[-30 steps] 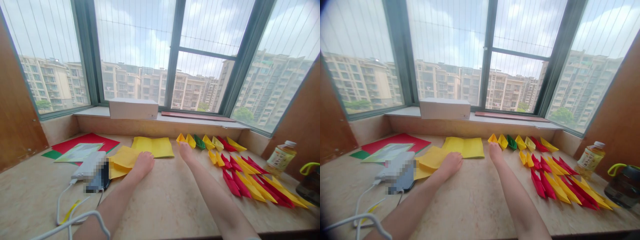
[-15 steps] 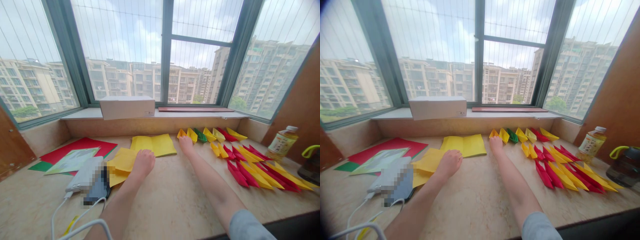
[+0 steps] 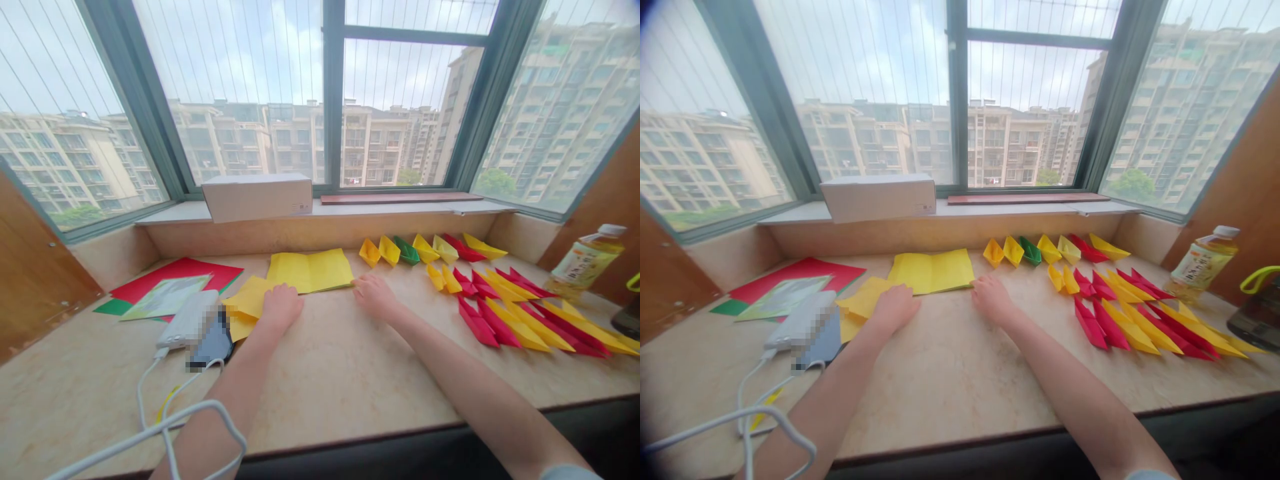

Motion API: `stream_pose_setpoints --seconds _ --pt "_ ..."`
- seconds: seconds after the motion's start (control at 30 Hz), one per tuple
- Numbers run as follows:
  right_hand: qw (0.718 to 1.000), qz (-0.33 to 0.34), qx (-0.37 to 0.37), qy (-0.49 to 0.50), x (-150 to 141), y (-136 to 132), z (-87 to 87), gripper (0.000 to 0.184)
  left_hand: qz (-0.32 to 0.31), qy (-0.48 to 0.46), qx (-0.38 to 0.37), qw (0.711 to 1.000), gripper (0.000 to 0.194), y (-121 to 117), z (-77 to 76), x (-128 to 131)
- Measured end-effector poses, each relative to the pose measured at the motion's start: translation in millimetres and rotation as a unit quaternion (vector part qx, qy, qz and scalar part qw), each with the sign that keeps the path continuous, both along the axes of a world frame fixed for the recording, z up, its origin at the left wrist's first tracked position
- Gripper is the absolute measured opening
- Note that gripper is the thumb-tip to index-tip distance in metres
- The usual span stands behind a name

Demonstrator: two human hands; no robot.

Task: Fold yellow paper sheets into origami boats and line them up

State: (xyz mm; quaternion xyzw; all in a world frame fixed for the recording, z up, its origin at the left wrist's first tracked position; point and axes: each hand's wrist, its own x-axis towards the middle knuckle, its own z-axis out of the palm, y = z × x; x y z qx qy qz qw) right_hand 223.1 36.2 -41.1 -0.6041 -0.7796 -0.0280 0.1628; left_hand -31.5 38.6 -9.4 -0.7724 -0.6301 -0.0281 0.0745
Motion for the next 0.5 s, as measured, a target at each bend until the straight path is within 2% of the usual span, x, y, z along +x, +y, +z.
stream_pose_setpoints --seconds 0.23,0.37,0.5 --pt "0.997 0.004 -0.013 0.077 9.4 13.8 -12.4 0.042 -0.006 0.001 -0.023 1.0 0.037 5.0 -6.6 0.5" --pt "0.991 -0.002 0.01 0.132 5.4 20.3 -17.0 0.038 -0.011 0.005 -0.033 0.999 0.037 6.7 -6.5 1.7" --pt "0.983 -0.009 0.062 0.171 0.0 20.1 -13.0 0.035 -0.016 0.007 -0.034 0.999 0.038 6.1 -5.1 1.3"
